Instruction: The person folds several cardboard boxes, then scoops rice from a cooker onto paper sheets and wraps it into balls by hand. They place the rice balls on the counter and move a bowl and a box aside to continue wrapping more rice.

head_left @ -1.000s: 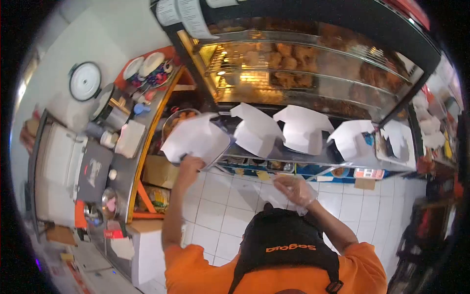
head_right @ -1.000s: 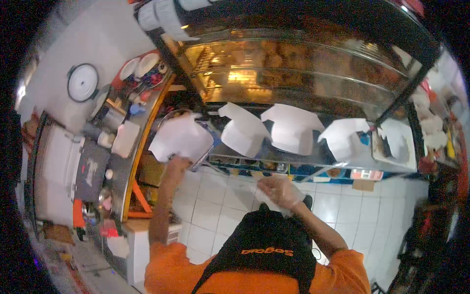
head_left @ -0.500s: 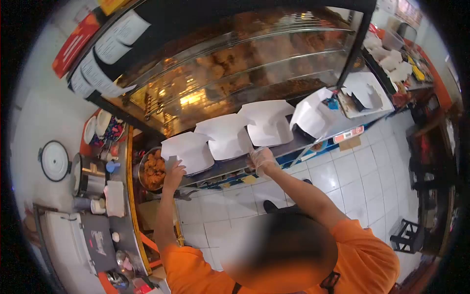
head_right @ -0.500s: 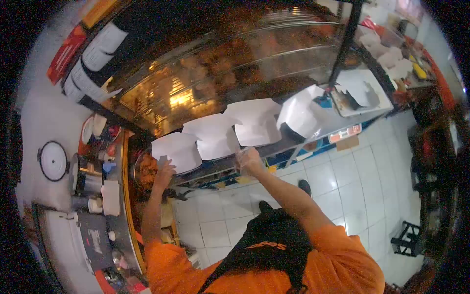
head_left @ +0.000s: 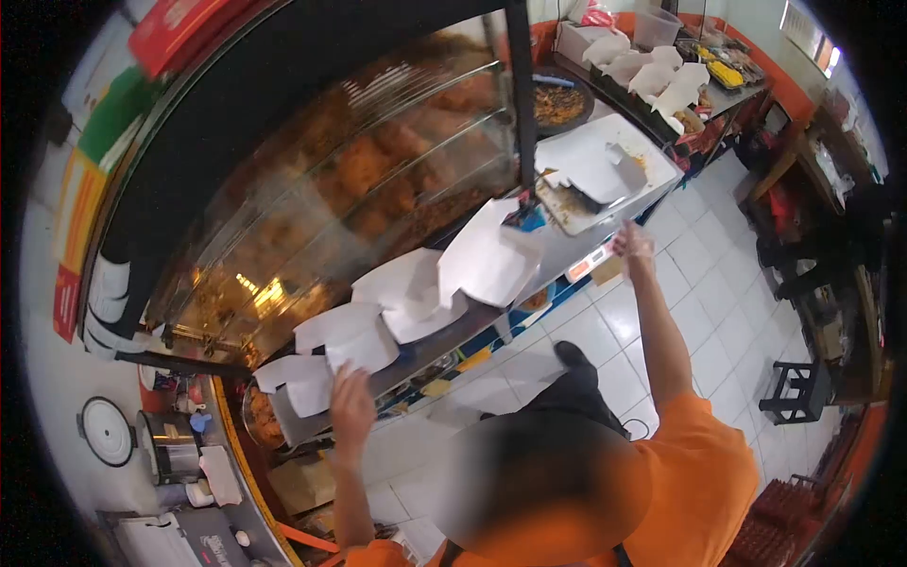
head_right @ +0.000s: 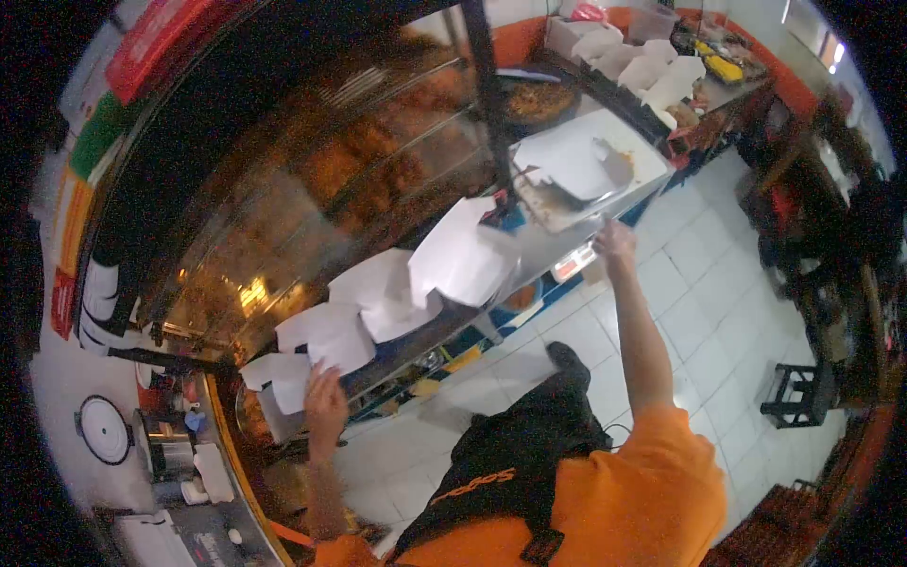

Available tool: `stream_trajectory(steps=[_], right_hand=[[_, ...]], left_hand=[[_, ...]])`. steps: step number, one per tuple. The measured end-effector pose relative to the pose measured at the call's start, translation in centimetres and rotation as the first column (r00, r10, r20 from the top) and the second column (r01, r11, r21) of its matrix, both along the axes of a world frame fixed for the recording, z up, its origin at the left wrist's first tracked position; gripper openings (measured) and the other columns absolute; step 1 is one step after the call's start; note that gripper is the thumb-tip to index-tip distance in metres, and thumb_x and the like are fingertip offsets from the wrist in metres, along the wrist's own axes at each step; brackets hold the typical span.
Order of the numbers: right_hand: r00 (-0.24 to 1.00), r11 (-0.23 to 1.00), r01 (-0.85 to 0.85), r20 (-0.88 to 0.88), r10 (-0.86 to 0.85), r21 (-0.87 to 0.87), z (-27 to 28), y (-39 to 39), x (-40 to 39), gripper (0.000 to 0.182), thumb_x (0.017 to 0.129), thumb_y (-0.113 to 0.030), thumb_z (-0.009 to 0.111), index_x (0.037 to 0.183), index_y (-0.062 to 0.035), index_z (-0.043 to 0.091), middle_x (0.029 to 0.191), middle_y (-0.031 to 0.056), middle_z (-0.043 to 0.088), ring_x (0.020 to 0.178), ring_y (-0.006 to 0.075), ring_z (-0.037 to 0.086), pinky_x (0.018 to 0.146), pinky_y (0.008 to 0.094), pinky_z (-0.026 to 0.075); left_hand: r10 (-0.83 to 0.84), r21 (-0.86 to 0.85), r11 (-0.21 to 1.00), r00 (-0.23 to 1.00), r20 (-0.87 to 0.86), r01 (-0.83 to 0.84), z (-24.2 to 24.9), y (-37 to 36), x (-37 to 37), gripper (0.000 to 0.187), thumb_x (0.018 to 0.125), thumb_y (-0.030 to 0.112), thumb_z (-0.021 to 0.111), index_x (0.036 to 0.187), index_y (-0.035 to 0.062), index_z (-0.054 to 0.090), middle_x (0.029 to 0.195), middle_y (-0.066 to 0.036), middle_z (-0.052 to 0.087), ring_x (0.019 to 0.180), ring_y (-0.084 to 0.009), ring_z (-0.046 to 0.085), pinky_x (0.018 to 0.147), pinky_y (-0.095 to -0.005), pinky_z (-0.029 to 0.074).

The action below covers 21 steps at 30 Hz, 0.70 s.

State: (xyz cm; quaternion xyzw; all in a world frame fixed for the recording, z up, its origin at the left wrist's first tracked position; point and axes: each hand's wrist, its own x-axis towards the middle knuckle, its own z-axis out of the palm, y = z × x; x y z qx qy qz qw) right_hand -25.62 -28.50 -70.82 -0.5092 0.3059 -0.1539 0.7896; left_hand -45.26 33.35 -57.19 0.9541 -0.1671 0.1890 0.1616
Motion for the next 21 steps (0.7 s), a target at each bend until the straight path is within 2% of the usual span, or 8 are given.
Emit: stream_trajectory(steps=[3,7,10,13,16,17,18,21], right_hand=[[1.0,0.936,-0.022,-0.024,0.015,-0.35,-4.7,-9.8,7.8,0.031,0.09,-0.039,0.073,0.089,-0.0104,0.062,0.07,0.0023,0.054,0.053,0.0139,0.049,0.051,0.0306,0.043],[0.963,0.926,-0.252,0.017,0.267,-0.279,-11.5,-15.3,12.7,0.022,0.092,-0.023,0.066,0.079,-0.0053,0.065,0.073,0.0036,0.056,0.067,0.0151,0.057,0.057,0.0351,0.047],[0.95,0.954,-0.27,0.124,0.285,-0.129,-3.2,-14.3,5.2,0.028,0.089,-0.015,0.06,0.112,0.0004,0.055,0.083,0.0029,0.055,0.072,0.0182,0.057,0.066,0.0353,0.056],[0.992,0.937,-0.103,0.037,0.122,-0.333,7.6,-11.0,-4.3,0.076,0.095,-0.02,0.066,0.151,0.0029,0.021,0.141,0.0228,0.045,0.105,0.0254,0.056,0.091,0.0367,0.05],[0.95,0.571,0.033,0.203,0.237,-0.821,8.0,-9.7,-11.1,0.071,0.094,-0.019,0.066,0.149,0.0022,0.025,0.139,0.0189,0.041,0.118,0.0279,0.049,0.098,0.0395,0.046],[0.923,0.404,-0.007,0.149,0.354,-0.915,9.4,-10.0,-13.0,0.069,0.095,-0.021,0.063,0.151,-0.0001,0.028,0.141,0.0175,0.036,0.125,0.0283,0.045,0.102,0.0404,0.044],[0.959,0.83,-0.163,0.111,0.26,-0.533,8.7,-10.5,-13.9,0.069,0.096,-0.024,0.062,0.151,0.0007,0.028,0.136,0.0167,0.04,0.12,0.028,0.047,0.099,0.0408,0.044],[0.84,0.769,-0.224,0.281,0.464,-0.598,9.8,-13.3,-14.4,0.071,0.098,-0.037,0.057,0.15,0.0032,0.03,0.117,0.013,0.052,0.099,0.0238,0.052,0.088,0.0402,0.045]], left_hand=[[-0.249,-0.11,0.963,0.968,0.004,0.248,2.6,-15.7,6.4,0.026,0.083,-0.005,0.066,0.108,-0.0004,0.071,0.117,-0.015,0.069,0.122,-0.0363,0.061,0.103,-0.0458,0.05],[-0.486,-0.322,0.831,0.874,-0.023,0.453,3.2,-34.3,14.2,0.031,0.087,0.003,0.069,0.118,0.0011,0.068,0.121,-0.013,0.069,0.125,-0.0339,0.059,0.105,-0.0447,0.049],[-0.561,-0.609,0.733,0.777,-0.287,0.304,2.7,-44.3,16.6,0.045,0.093,0.012,0.068,0.136,0.0024,0.057,0.137,-0.015,0.06,0.134,-0.0323,0.052,0.11,-0.0431,0.044],[-0.662,-0.762,0.597,0.69,-0.291,0.251,2.3,-51.9,16.9,0.054,0.1,0.024,0.064,0.145,0.0,0.047,0.151,-0.019,0.048,0.141,-0.0276,0.045,0.112,-0.0398,0.042],[-0.738,-0.798,0.603,0.393,-0.549,0.017,2.1,-57.5,15.3,0.054,0.104,0.03,0.057,0.144,-0.0023,0.041,0.132,-0.02,0.06,0.126,-0.03,0.058,0.097,-0.0373,0.052],[-0.645,-0.861,0.508,0.672,-0.363,0.023,2.2,-59.4,13.2,0.042,0.105,0.027,0.055,0.136,-0.0008,0.047,0.114,-0.018,0.066,0.108,-0.0287,0.066,0.087,-0.0376,0.054],[-0.606,-0.821,0.568,0.706,-0.365,0.064,2.7,-59.4,12.8,0.039,0.106,0.027,0.055,0.134,0.0007,0.049,0.111,-0.018,0.067,0.104,-0.0272,0.067,0.085,-0.0369,0.053],[-0.614,-0.797,0.596,0.695,-0.374,0.098,4.8,-55.7,11.7,0.034,0.106,0.026,0.053,0.131,0.0033,0.052,0.107,-0.017,0.068,0.1,-0.0233,0.068,0.083,-0.0358,0.052]])
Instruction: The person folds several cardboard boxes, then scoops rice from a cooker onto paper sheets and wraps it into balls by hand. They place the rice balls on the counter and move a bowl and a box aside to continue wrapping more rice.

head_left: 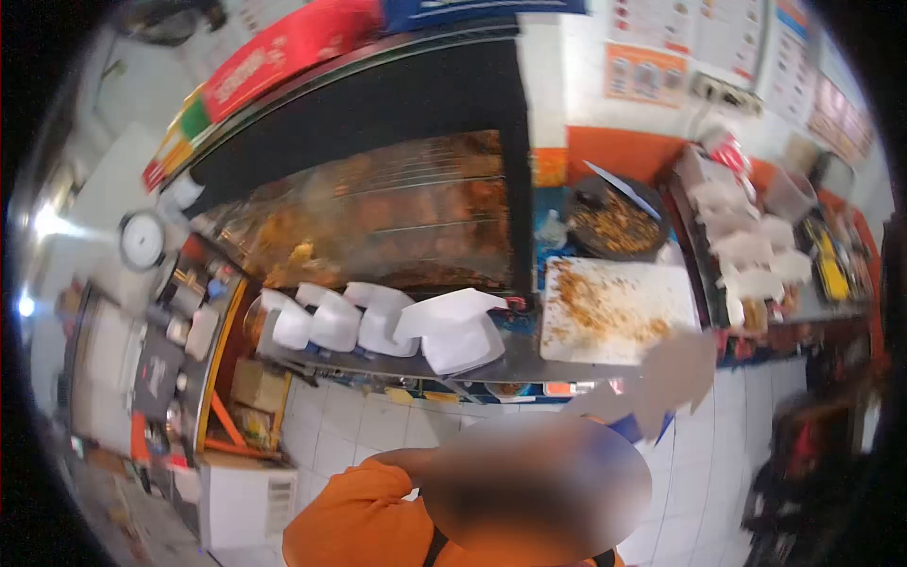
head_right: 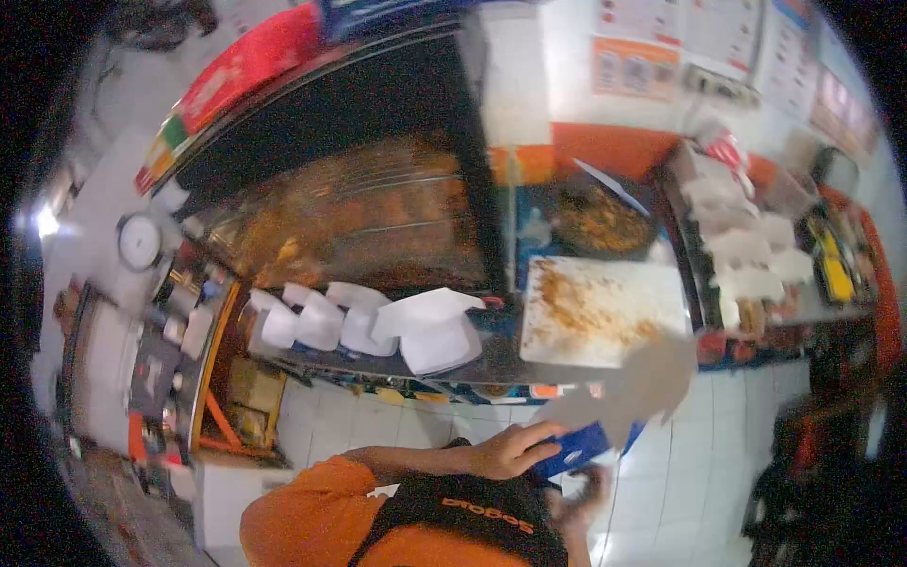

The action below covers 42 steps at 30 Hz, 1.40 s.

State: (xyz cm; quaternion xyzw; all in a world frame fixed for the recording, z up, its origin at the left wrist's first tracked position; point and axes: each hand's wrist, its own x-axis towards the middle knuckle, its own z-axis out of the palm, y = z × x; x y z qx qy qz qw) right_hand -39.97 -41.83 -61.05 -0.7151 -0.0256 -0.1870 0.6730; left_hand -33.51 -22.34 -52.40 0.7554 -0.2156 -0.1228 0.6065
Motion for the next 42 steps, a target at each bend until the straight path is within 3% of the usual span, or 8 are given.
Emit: stream_trajectory(steps=[4,10,15,22,25,31,38,42], right_hand=[[0.975,0.75,-0.075,0.11,0.193,-0.657,8.0,-2.8,4.6,0.048,0.094,-0.029,0.065,0.13,0.0023,0.057,0.096,0.0175,0.067,0.086,0.0344,0.064,0.079,0.0427,0.051],[0.31,0.149,-0.893,-0.341,0.887,-0.425,14.5,3.2,11.4,0.028,0.085,-0.025,0.079,0.108,-0.0098,0.073,0.095,0.014,0.073,0.084,0.0325,0.07,0.074,0.0391,0.055],[0.104,-0.281,-0.606,-0.424,0.9,-0.744,18.0,9.7,11.3,0.042,0.078,-0.036,0.085,0.105,-0.0065,0.073,0.089,0.0151,0.073,0.078,0.0269,0.072,0.069,0.0361,0.057],[0.278,0.096,-0.867,-0.315,0.907,-0.488,13.9,12.2,10.3,0.037,0.077,-0.021,0.088,0.103,-0.0003,0.072,0.076,0.0123,0.067,0.065,0.022,0.066,0.06,0.0348,0.051],[0.098,-0.177,-0.794,-0.409,0.907,-0.582,14.0,12.5,10.7,0.042,0.079,-0.029,0.085,0.108,-0.0034,0.07,0.083,0.012,0.068,0.071,0.0227,0.066,0.064,0.0352,0.052],[0.346,0.094,-0.708,-0.229,0.91,-0.699,14.6,11.8,9.0,0.041,0.081,-0.029,0.084,0.108,-0.0024,0.069,0.084,0.013,0.07,0.074,0.0312,0.069,0.066,0.0388,0.054],[0.051,-0.236,-0.765,-0.421,0.905,-0.6,14.8,11.3,9.9,0.026,0.088,-0.008,0.072,0.114,-0.0088,0.072,0.083,0.0141,0.071,0.073,0.0317,0.066,0.071,0.0408,0.057],[0.111,-0.265,-0.453,-0.348,0.931,-0.851,12.6,12.4,11.3,0.067,0.071,-0.035,0.084,0.131,-0.0131,0.061,0.119,0.0157,0.067,0.109,0.0351,0.065,0.089,0.0451,0.054]], left_hand=[[-0.195,0.015,0.979,0.961,-0.197,0.202,1.3,6.4,-3.4,0.034,0.106,0.029,0.053,0.128,0.0035,0.056,0.104,-0.015,0.069,0.098,-0.0214,0.067,0.087,-0.0368,0.051],[0.054,-0.072,0.993,0.895,-0.443,-0.096,-0.4,7.9,-10.7,0.037,0.102,0.035,0.061,0.12,0.0025,0.066,0.089,-0.004,0.069,0.086,-0.0094,0.059,0.083,-0.0292,0.047],[0.118,-0.232,0.947,0.914,-0.388,-0.22,-1.4,8.2,-13.8,0.039,0.103,0.034,0.061,0.125,0.0029,0.065,0.097,-0.004,0.07,0.091,-0.009,0.058,0.087,-0.028,0.047],[0.288,-0.092,0.917,0.801,-0.525,-0.389,0.4,8.5,-15.6,0.049,0.106,0.039,0.053,0.135,-0.0004,0.056,0.112,-0.008,0.067,0.103,-0.0117,0.056,0.094,-0.0304,0.046],[0.289,-0.147,0.923,0.894,-0.344,-0.355,-2.2,8.4,-15.9,0.051,0.107,0.041,0.05,0.136,-0.0007,0.054,0.119,-0.011,0.065,0.108,-0.0144,0.055,0.097,-0.0307,0.044],[0.213,-0.139,0.947,0.889,-0.405,-0.29,-2.8,9.0,-15.0,0.053,0.107,0.041,0.049,0.139,-0.0015,0.051,0.129,-0.013,0.061,0.116,-0.0161,0.054,0.102,-0.0316,0.041],[0.131,-0.203,0.963,0.964,-0.233,-0.18,-5.6,8.9,-13.1,0.047,0.107,0.036,0.051,0.138,-0.0001,0.052,0.119,-0.015,0.065,0.107,-0.0189,0.058,0.095,-0.0338,0.044],[0.244,-0.179,0.94,0.938,-0.246,-0.291,-2.3,9.6,-11.5,0.043,0.104,0.035,0.055,0.126,-0.0013,0.061,0.109,-0.016,0.069,0.098,-0.0196,0.062,0.088,-0.0345,0.047]])
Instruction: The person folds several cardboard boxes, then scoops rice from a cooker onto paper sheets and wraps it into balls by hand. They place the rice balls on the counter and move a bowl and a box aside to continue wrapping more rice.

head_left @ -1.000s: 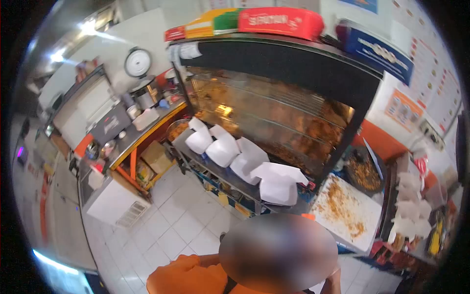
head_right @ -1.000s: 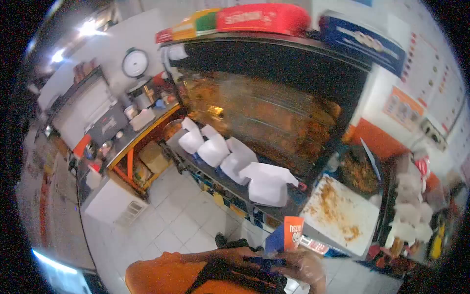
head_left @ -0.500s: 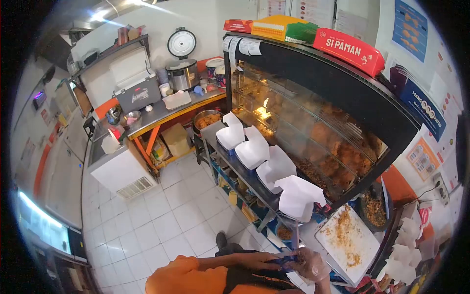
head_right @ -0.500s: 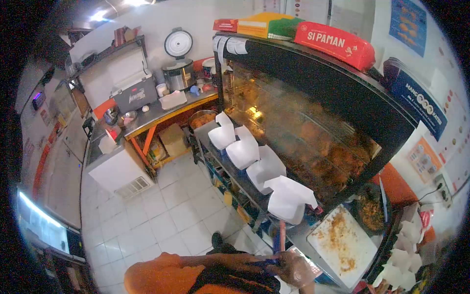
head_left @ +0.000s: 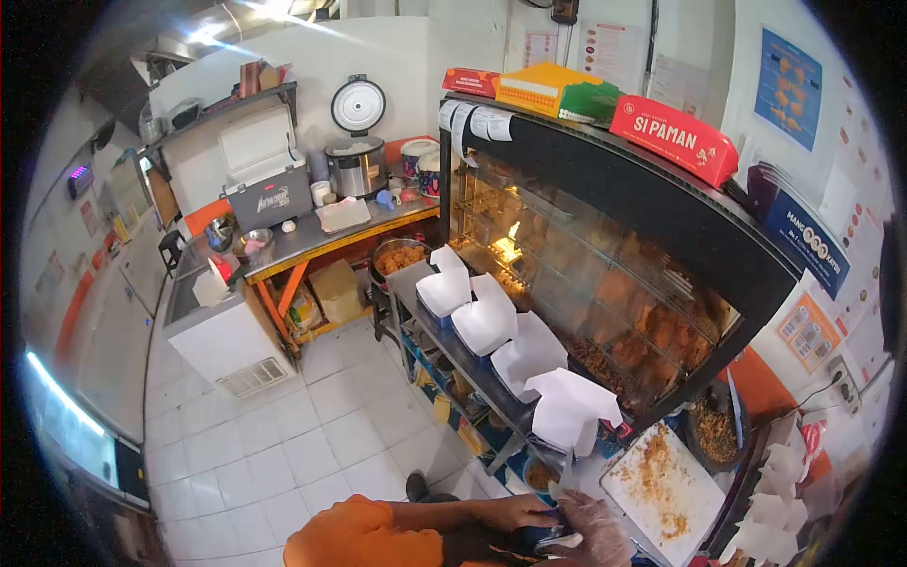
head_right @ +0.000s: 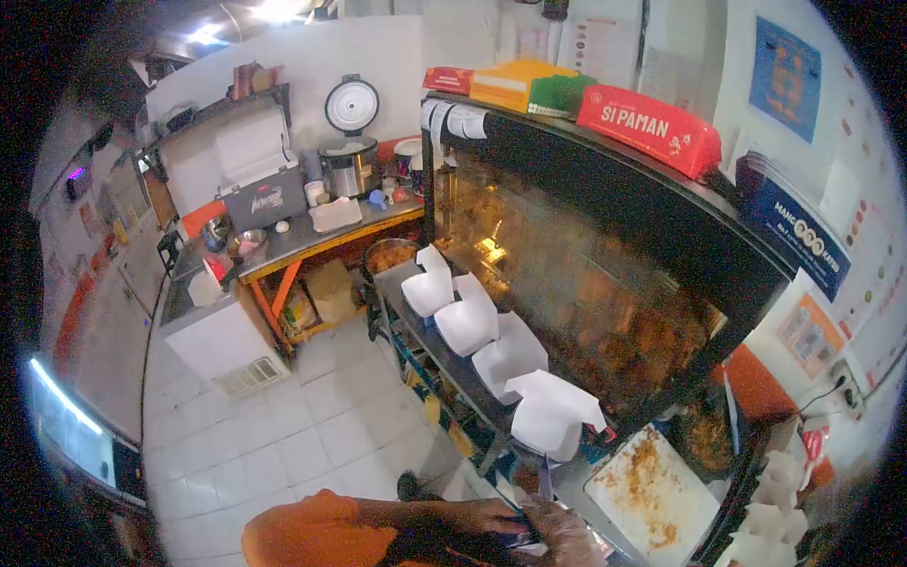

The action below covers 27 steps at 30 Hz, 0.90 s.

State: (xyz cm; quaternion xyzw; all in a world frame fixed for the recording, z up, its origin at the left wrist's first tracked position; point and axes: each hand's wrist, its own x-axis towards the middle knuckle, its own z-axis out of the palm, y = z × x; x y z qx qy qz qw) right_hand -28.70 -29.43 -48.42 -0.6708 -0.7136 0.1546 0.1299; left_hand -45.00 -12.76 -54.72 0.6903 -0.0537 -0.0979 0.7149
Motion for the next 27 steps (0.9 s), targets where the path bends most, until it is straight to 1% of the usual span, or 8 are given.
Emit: stream_trajectory(steps=[4,5,7,12,15,20,22,27], right_hand=[[0.961,0.966,0.155,0.259,-0.099,-0.205,-3.3,-1.6,2.8,0.077,0.07,-0.04,0.085,0.135,-0.0108,0.057,0.132,0.0169,0.061,0.119,0.0334,0.061,0.093,0.0478,0.054],[0.931,0.93,0.281,-0.168,-0.324,-0.235,-4.9,-2.6,3.9,0.075,0.074,-0.037,0.083,0.138,-0.0085,0.054,0.133,0.016,0.061,0.119,0.0319,0.061,0.092,0.0464,0.054],[0.056,0.835,0.465,-0.931,-0.362,-0.296,-8.3,-4.7,6.0,0.071,0.084,-0.031,0.078,0.143,-0.0038,0.049,0.135,0.0144,0.059,0.119,0.0291,0.06,0.092,0.0436,0.055],[0.428,0.78,0.625,-0.846,-0.318,0.023,2.0,-3.0,1.3,0.054,0.093,-0.012,0.071,0.139,0.0043,0.05,0.137,0.0212,0.057,0.127,0.0323,0.055,0.104,0.0439,0.047],[0.426,0.587,0.787,-0.855,-0.295,0.189,-2.0,0.3,-1.9,0.087,0.089,-0.037,0.077,0.155,-0.0035,0.032,0.155,0.0116,0.038,0.136,0.0303,0.046,0.091,0.0412,0.055],[0.85,0.461,0.487,-0.281,-0.445,0.742,-3.6,-1.5,-4.7,0.035,0.092,-0.012,0.072,0.121,0.0024,0.06,0.122,0.0235,0.065,0.113,0.0399,0.063,0.098,0.0469,0.05],[0.911,0.675,0.197,0.121,-0.394,0.711,-1.7,-2.3,-4.0,0.033,0.088,-0.01,0.077,0.117,0.0001,0.063,0.117,0.0204,0.068,0.112,0.0367,0.064,0.099,0.0431,0.052],[0.849,0.751,0.22,0.256,-0.461,0.623,-4.4,-5.4,-1.6,0.043,0.084,-0.021,0.066,0.127,-0.0237,0.068,0.143,-0.0011,0.058,0.142,0.0366,0.044,0.115,0.0567,0.04]], left_hand=[[-0.196,0.18,0.963,0.979,-0.05,0.201,2.6,2.9,1.4,0.045,0.1,0.038,0.062,0.118,-0.0032,0.065,0.101,-0.015,0.071,0.092,-0.0228,0.065,0.084,-0.0358,0.048],[-0.086,0.34,0.94,0.939,0.333,-0.035,2.2,3.7,0.4,0.049,0.094,0.04,0.071,0.123,0.0001,0.064,0.102,-0.012,0.07,0.091,-0.0215,0.066,0.081,-0.0354,0.051],[-0.076,0.366,0.922,0.868,0.49,-0.126,4.4,6.6,-1.4,0.053,0.09,0.036,0.076,0.126,0.0001,0.062,0.105,-0.012,0.069,0.096,-0.0207,0.065,0.085,-0.037,0.051],[0.05,-0.095,0.995,0.993,0.104,-0.04,6.2,5.7,-2.6,0.061,0.091,0.014,0.076,0.143,0.001,0.047,0.131,-0.007,0.063,0.117,-0.0155,0.056,0.1,-0.0337,0.045],[0.237,-0.821,0.548,0.971,-0.031,-0.16,0.4,0.2,0.5,0.05,0.101,0.013,0.062,0.146,0.0058,0.042,0.131,-0.007,0.062,0.119,-0.0176,0.059,0.106,-0.0393,0.047],[0.484,-0.89,0.276,0.852,-0.198,-0.364,4.0,-0.6,4.3,0.039,0.104,0.025,0.057,0.139,0.0115,0.048,0.132,-0.006,0.061,0.119,-0.0198,0.062,0.103,-0.0394,0.051],[0.425,-0.863,0.247,0.85,-0.312,-0.44,4.8,-0.9,4.7,0.04,0.103,0.029,0.058,0.139,0.0112,0.049,0.131,-0.006,0.063,0.118,-0.0181,0.063,0.103,-0.0374,0.051],[0.417,-0.808,0.356,0.854,-0.312,-0.469,6.2,-3.8,5.5,0.029,0.103,0.026,0.06,0.124,0.006,0.059,0.115,-0.004,0.069,0.105,-0.0152,0.066,0.088,-0.0317,0.055]])
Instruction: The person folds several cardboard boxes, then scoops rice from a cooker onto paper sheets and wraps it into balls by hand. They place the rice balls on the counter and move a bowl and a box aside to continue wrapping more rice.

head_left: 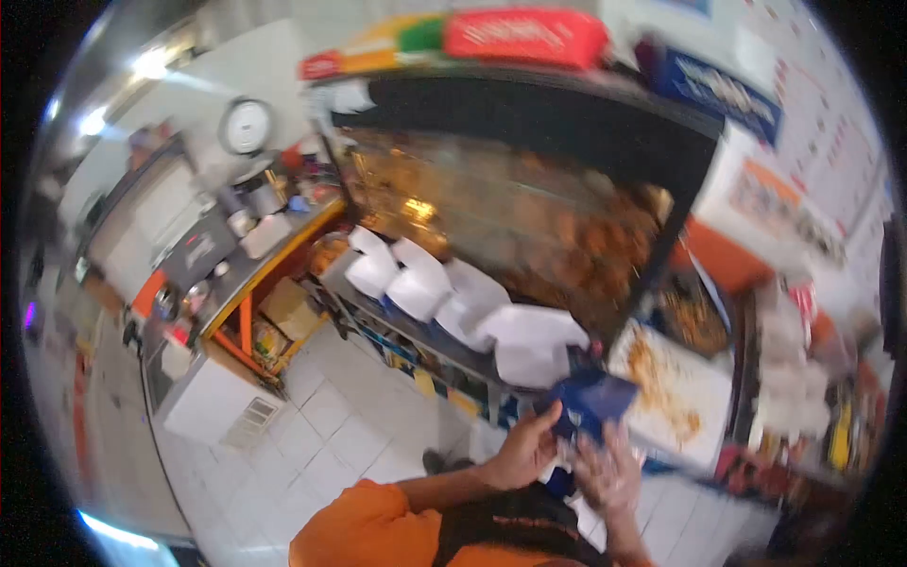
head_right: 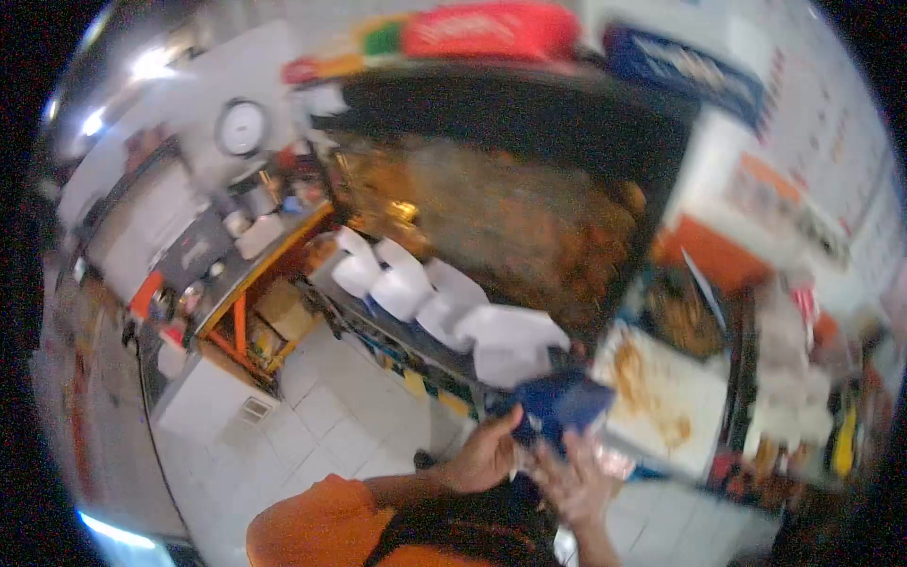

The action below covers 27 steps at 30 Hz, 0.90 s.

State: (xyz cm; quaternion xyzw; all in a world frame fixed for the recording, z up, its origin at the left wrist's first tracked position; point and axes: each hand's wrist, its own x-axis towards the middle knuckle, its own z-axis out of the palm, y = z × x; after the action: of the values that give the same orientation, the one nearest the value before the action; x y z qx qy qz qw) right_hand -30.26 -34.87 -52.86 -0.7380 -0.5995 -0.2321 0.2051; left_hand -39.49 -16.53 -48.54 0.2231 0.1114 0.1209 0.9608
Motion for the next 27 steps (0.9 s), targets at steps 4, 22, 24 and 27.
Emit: stream_trajectory(steps=[4,22,24,27], right_hand=[[0.998,0.916,-0.068,-0.019,0.065,-0.396,6.7,-1.5,0.6,0.039,0.082,-0.023,0.062,0.12,-0.0189,0.071,0.14,0.0021,0.06,0.143,0.0365,0.039,0.12,0.0557,0.032],[0.644,0.824,0.535,-0.541,-0.54,-0.186,-0.5,-2.7,-0.7,0.063,0.077,-0.016,0.078,0.136,-0.0066,0.057,0.141,0.0177,0.055,0.135,0.04,0.049,0.114,0.0546,0.035],[0.633,0.723,0.678,-0.607,-0.48,0.134,-1.6,-3.4,-0.6,0.098,0.07,-0.021,0.088,0.151,-0.0013,0.038,0.155,0.0265,0.038,0.138,0.0428,0.045,0.11,0.0473,0.042],[0.663,0.574,0.707,-0.67,-0.335,0.413,-2.9,-3.5,0.8,0.107,0.066,-0.029,0.094,0.15,0.0022,0.036,0.151,0.0275,0.044,0.132,0.042,0.051,0.109,0.0445,0.043]], left_hand=[[-0.033,0.153,0.986,0.98,-0.197,0.064,-3.0,-0.6,1.9,0.007,0.1,0.021,0.065,0.1,0.0138,0.066,0.087,0.004,0.066,0.072,-0.0053,0.06,0.064,-0.021,0.047],[-0.277,0.138,0.915,0.841,-0.464,0.378,-7.4,-6.9,6.1,0.018,0.101,0.023,0.062,0.095,0.0066,0.068,0.083,-0.001,0.069,0.074,-0.0107,0.067,0.068,-0.0253,0.055],[-0.353,0.562,0.681,0.883,-0.309,0.469,-6.9,-7.2,7.3,0.021,0.1,0.023,0.065,0.092,0.0031,0.069,0.079,-0.001,0.069,0.068,-0.0108,0.066,0.063,-0.0255,0.053],[-0.574,0.964,-0.097,0.777,-0.258,0.249,-7.5,-5.1,10.4,0.011,0.089,0.012,0.069,0.094,0.0027,0.074,0.083,-0.014,0.073,0.065,-0.0294,0.068,0.062,-0.0342,0.053]])
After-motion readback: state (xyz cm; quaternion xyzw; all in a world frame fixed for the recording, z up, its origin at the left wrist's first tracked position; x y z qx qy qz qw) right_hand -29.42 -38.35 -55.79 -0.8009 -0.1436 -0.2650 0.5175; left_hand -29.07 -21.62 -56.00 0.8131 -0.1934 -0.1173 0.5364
